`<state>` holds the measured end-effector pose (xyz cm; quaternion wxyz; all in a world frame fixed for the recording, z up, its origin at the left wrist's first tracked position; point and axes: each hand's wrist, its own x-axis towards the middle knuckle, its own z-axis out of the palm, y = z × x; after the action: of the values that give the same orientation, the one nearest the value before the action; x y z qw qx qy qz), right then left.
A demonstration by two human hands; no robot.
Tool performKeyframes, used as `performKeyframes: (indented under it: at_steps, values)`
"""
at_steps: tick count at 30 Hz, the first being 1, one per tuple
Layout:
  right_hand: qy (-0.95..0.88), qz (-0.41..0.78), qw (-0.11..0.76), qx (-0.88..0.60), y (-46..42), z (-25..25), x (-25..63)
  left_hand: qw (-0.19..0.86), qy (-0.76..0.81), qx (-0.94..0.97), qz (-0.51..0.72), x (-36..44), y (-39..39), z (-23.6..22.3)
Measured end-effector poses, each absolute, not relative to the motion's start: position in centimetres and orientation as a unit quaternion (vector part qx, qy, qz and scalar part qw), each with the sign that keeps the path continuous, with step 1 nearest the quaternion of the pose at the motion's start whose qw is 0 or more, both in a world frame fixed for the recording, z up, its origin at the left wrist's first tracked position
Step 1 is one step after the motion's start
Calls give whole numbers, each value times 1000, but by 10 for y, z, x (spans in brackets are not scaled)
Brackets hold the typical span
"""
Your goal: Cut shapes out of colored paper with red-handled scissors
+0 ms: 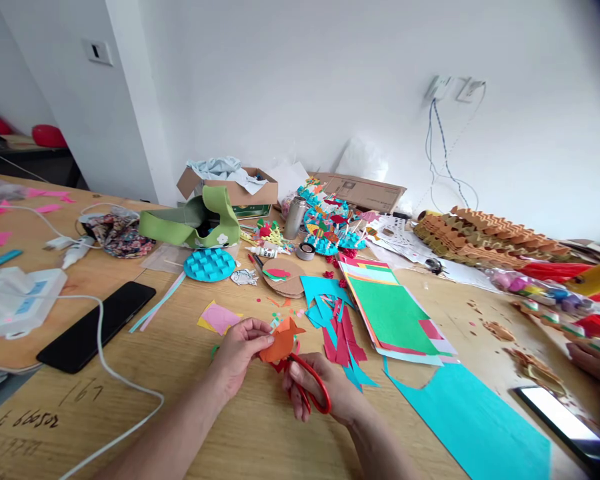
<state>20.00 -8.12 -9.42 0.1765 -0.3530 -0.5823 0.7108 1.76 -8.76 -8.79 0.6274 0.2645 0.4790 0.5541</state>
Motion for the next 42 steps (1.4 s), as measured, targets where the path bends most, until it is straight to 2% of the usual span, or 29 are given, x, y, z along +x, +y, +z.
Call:
performKeyframes:
  at_steps: [20,42]
  values:
    - [-559,727,202,-344,-84,-94,198,596,470,274,590,18,-88,-89]
    - [-574,716,179,-355,-83,-94,197,575,490,267,598,20,-88,-91]
